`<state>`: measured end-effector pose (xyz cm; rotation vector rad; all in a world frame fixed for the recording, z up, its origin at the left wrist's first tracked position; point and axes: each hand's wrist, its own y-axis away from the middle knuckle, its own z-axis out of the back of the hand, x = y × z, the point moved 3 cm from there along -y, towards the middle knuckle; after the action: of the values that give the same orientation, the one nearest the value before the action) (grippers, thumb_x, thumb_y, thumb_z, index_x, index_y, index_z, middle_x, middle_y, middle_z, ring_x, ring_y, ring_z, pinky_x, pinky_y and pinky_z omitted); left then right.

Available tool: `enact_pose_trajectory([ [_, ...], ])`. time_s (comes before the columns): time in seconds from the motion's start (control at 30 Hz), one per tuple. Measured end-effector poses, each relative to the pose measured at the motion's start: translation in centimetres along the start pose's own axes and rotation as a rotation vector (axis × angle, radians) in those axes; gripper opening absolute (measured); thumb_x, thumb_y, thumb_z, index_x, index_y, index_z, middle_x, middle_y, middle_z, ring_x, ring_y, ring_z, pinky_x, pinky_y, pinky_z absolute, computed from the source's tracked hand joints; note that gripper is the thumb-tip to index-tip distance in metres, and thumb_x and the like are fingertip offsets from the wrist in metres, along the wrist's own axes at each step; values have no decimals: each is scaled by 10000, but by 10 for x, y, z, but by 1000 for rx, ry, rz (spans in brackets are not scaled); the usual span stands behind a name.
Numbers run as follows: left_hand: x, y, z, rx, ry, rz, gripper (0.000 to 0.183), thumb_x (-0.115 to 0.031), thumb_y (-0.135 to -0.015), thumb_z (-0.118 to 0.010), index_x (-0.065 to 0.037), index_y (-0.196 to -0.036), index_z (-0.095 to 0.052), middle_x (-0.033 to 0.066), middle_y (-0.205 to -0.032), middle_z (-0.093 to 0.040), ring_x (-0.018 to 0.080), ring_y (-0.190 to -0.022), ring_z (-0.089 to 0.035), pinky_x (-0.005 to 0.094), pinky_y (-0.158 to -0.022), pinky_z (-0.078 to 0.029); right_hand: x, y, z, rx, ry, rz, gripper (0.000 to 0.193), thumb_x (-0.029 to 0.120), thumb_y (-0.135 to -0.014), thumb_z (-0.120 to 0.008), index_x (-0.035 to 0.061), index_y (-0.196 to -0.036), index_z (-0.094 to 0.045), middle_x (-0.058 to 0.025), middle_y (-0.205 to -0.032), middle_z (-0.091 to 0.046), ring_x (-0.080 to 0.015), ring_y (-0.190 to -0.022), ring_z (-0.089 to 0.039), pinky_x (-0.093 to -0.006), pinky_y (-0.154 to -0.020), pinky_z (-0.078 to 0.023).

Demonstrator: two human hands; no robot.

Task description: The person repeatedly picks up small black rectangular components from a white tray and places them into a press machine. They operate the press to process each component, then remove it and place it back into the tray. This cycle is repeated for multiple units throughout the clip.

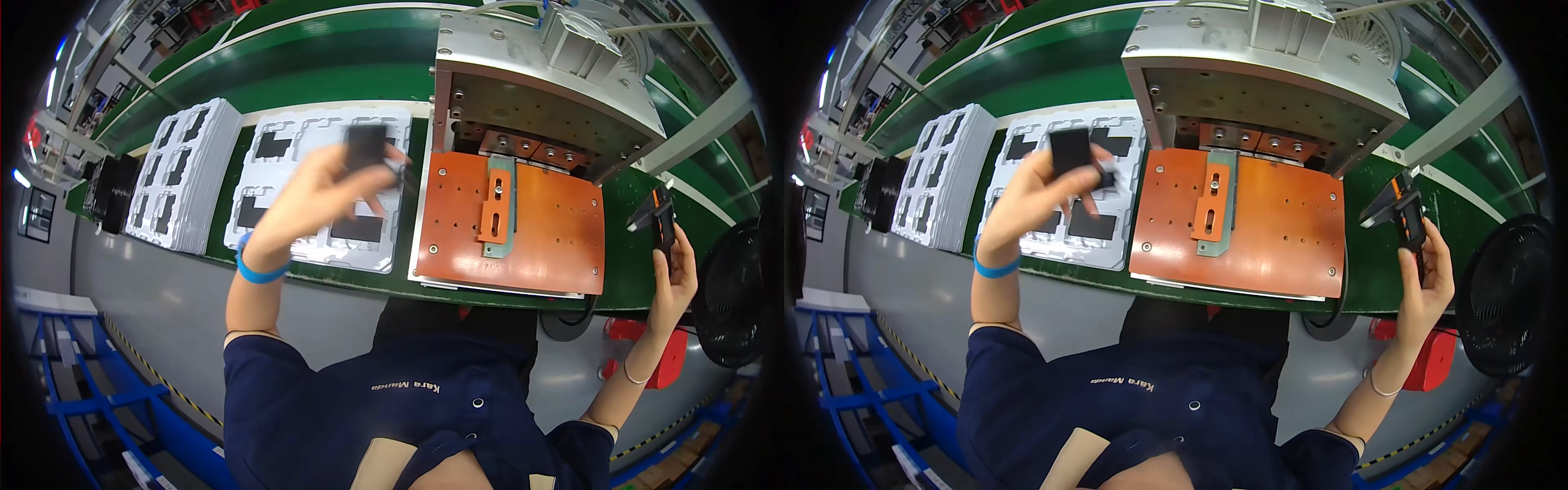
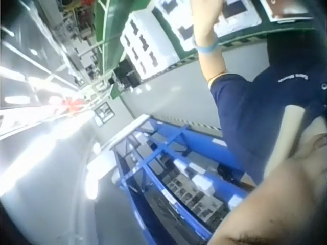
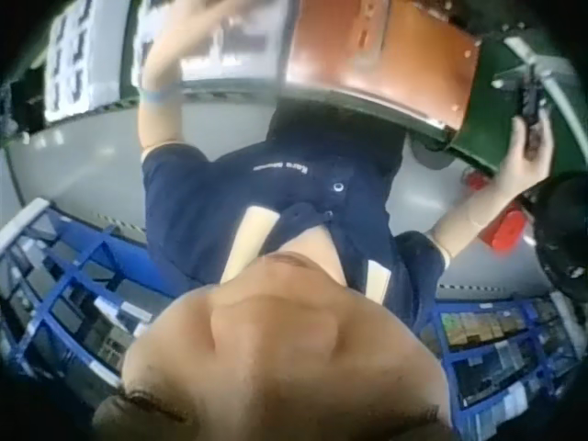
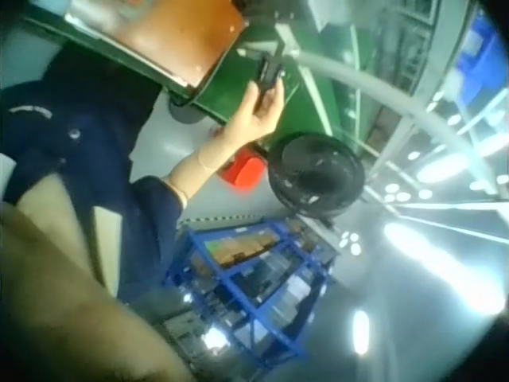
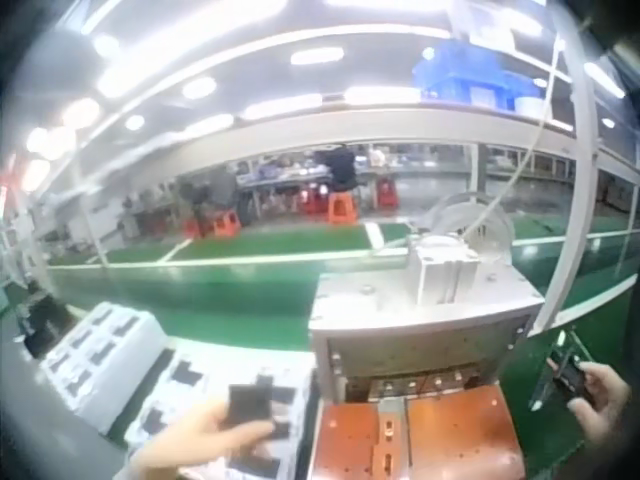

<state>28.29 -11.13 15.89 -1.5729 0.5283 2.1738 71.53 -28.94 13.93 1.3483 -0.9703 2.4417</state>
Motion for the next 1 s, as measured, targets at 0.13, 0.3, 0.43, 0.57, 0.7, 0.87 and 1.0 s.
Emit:
enact_pose_trajectory([
  [0.13,73,-35,64,-594,-751,-297,219,-37,-888,-599,9,-1085,-683,154,-988,-618,314,-838,-615,360,-767,-502,-103,-9,20,60,24,-160,442,0,-821,-754,-3,-1244,-623,58,-862,-530,-13,-748,-495,-147,-650,-372],
  [0.3,160,-50,96,-597,-975,-255,401,42,-827,-515,-35,-1197,-649,205,-1245,-538,394,-1150,-518,459,-983,-443,-165,-14,-4,94,270,-244,407,146,-824,-784,13,-1188,-661,30,-798,-549,-35,-678,-477,-192,-605,-368],
  [0.43,172,-40,89,-519,-922,-182,486,-40,-847,-464,-75,-1317,-582,251,-1421,-443,431,-1294,-408,485,-1092,-361,-151,-14,-21,47,547,-56,390,253,-824,-770,85,-1165,-681,-56,-834,-559,-176,-730,-552,-299,-685,-448],
  [0.57,175,-24,80,-401,-1039,-254,467,-143,-910,-463,-140,-1368,-555,239,-1468,-419,430,-1360,-351,501,-1124,-309,-144,-10,-27,5,608,5,366,260,-845,-751,94,-1165,-685,-60,-879,-569,-188,-759,-581,-313,-703,-469],
  [0.7,173,-20,72,-432,-1100,-193,379,-198,-957,-494,-129,-1311,-610,172,-1481,-442,428,-1361,-361,486,-1122,-310,-138,-8,-33,8,632,-3,357,256,-860,-737,102,-1177,-684,-61,-915,-575,-201,-801,-581,-325,-737,-470],
  [0.87,139,3,75,-527,-1031,-469,119,-124,-882,-628,-32,-932,-686,129,-1040,-656,343,-1086,-547,450,-957,-409,-151,-9,-32,59,773,114,387,241,-863,-733,103,-1219,-670,-74,-946,-580,-236,-891,-538,-351,-826,-445],
  [1.0,125,23,56,-420,-1037,-535,208,-154,-825,-712,-39,-679,-619,60,-675,-602,269,-830,-576,417,-812,-424,-149,-9,-30,32,716,124,430,229,-855,-741,106,-1256,-650,-81,-977,-582,-251,-920,-525,-359,-853,-437],
])
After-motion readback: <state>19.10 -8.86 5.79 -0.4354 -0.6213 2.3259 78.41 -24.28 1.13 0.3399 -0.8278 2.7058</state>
